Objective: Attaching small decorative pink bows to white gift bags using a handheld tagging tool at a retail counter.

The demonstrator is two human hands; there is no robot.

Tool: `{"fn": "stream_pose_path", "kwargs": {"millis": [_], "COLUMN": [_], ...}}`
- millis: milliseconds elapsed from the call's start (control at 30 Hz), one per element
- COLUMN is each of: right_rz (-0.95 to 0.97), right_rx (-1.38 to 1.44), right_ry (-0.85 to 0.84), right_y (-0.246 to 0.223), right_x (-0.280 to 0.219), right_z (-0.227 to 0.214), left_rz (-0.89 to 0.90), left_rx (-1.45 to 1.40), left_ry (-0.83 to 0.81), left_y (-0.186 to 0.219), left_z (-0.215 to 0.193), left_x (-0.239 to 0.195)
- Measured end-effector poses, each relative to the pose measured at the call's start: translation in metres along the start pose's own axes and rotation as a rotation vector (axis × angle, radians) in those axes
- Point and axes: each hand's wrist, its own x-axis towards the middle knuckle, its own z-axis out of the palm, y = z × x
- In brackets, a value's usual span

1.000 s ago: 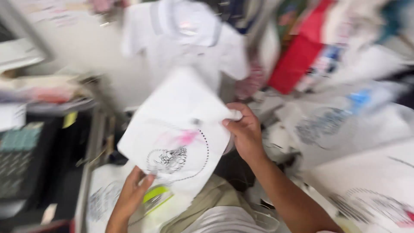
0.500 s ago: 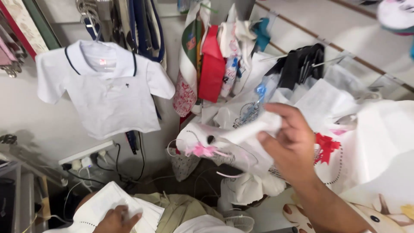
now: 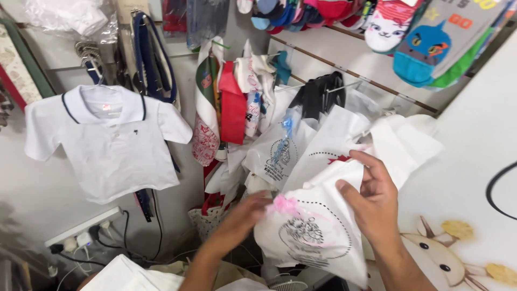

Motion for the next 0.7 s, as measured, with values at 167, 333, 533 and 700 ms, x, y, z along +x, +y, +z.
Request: {"fn": "stream_pose_path", "kwargs": {"millis": [167, 333, 533, 700], "right_rz": [-0.059, -0.046, -0.14, -0.158], "right_rx": [-0.055, 0.011, -0.104, -0.233], "right_ry": [0.056, 0.079, -0.023, -0.143], "right_y": [-0.004, 0.002, 0.037, 0.034], "right_x": [-0.003, 0.004, 0.022, 0.023], "right_z": [-0.039, -0.065, -0.084, -0.074], "left_rz": [-0.409, -0.497, -0.398, -0.28], "left_rx": [-0.009, -0.43, -0.459, -0.433], "left_ry": [-0.065, -0.333, -0.517, -0.708], "left_y": [0.103, 0.092, 0.026, 0.087], "left_z": [0.073, 0.064, 0.093, 0.123], "left_x": [0.048, 0.079, 0.102, 0.104]}}
